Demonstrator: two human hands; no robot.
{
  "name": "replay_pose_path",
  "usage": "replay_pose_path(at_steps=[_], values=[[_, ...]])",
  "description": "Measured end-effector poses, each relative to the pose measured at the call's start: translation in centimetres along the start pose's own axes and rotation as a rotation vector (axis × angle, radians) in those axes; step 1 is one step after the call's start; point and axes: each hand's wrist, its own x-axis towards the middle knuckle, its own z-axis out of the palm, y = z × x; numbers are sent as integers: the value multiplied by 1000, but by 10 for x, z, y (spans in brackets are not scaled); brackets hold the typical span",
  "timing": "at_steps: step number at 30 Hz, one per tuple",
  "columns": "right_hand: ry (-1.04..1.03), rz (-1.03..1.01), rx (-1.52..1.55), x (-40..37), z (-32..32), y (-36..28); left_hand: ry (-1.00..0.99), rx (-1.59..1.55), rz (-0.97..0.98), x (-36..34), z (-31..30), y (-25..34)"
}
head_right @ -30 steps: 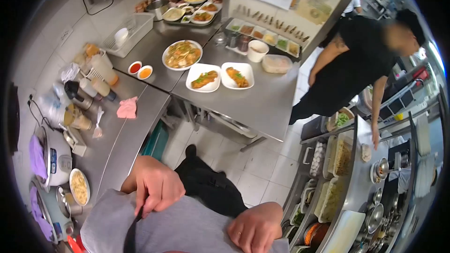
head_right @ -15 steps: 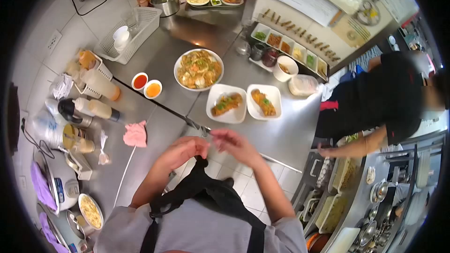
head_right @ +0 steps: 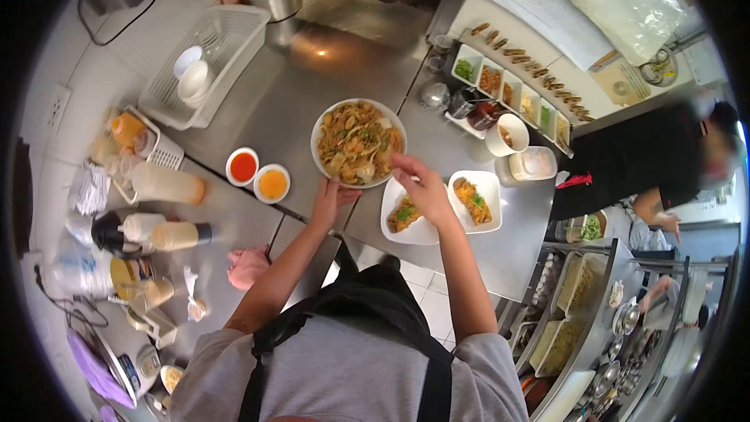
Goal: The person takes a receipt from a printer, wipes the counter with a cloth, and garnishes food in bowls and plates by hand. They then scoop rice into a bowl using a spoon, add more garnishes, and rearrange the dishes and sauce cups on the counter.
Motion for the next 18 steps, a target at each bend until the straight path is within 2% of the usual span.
replay_pose_path(at_steps=[3, 7, 9, 11, 13, 15, 17, 18], values=[[36, -64, -88, -9, -21, 0, 23, 24, 19, 25, 6, 6], [93, 27, 181, 0, -58, 24, 101, -40, 15, 50, 19, 23], [99, 30, 133, 10, -70, 13, 139, -107, 33, 73, 28, 30], [114, 19, 120, 33, -91, 21, 201, -96, 23, 100, 33, 41], [142, -113, 75, 65, -128, 36, 216, -71, 39, 127, 32, 56], [283, -163, 48, 111, -171, 48, 217, -17, 68, 157, 26, 71], [470, -107, -174, 149, -210, 33, 195, 23, 57, 190, 17, 86], [514, -94, -401, 162, -226, 14, 176, 37, 34, 207, 10, 95]])
